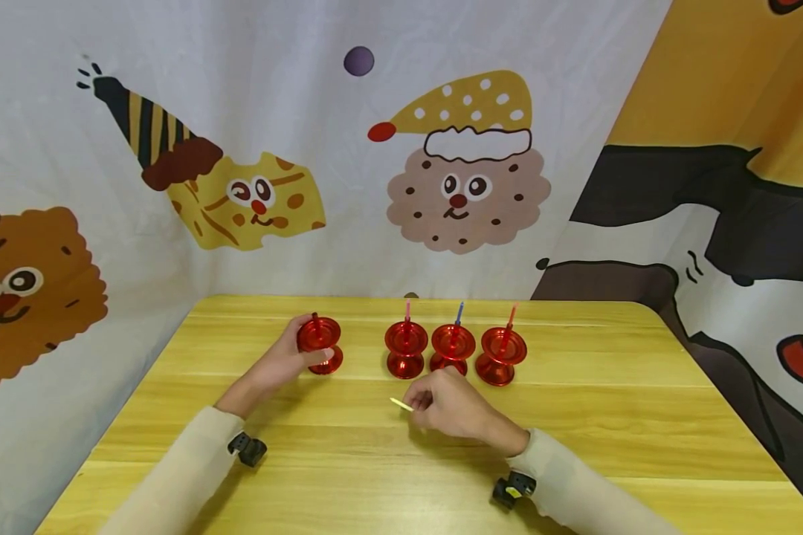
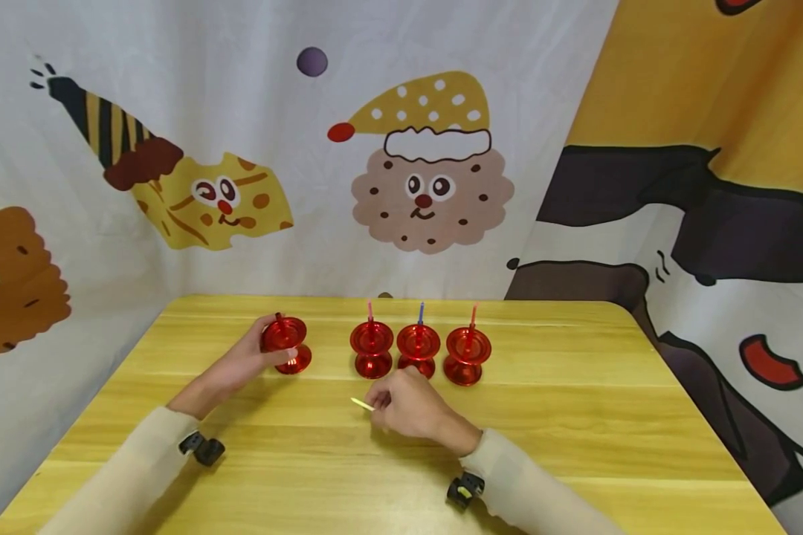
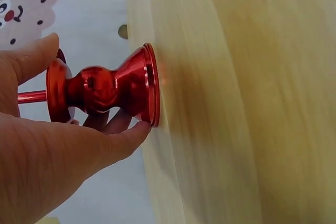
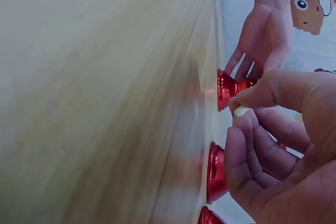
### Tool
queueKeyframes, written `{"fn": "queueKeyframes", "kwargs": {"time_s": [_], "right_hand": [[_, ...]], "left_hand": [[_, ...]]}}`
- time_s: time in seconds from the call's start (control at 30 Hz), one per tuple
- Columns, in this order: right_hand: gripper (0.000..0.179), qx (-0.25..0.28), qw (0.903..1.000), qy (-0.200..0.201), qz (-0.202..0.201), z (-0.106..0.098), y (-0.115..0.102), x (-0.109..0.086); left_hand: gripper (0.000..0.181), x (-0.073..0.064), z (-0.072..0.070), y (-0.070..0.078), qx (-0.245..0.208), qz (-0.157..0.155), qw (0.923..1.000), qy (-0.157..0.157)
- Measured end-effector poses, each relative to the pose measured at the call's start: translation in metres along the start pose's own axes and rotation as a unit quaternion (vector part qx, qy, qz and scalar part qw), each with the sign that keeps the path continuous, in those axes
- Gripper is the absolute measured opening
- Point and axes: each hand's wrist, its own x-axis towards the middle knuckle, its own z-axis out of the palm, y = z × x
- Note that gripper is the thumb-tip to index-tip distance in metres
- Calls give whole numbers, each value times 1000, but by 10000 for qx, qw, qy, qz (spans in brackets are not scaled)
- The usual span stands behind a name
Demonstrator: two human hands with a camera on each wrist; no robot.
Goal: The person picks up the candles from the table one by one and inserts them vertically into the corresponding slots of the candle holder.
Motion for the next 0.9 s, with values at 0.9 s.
{"fn": "queueKeyframes", "kwargs": {"time_s": [0.9], "right_hand": [[9,47,9984,563,-43,2,-20,21]], "left_hand": [[89,8,39,6,-103,124,9997,-195]]}}
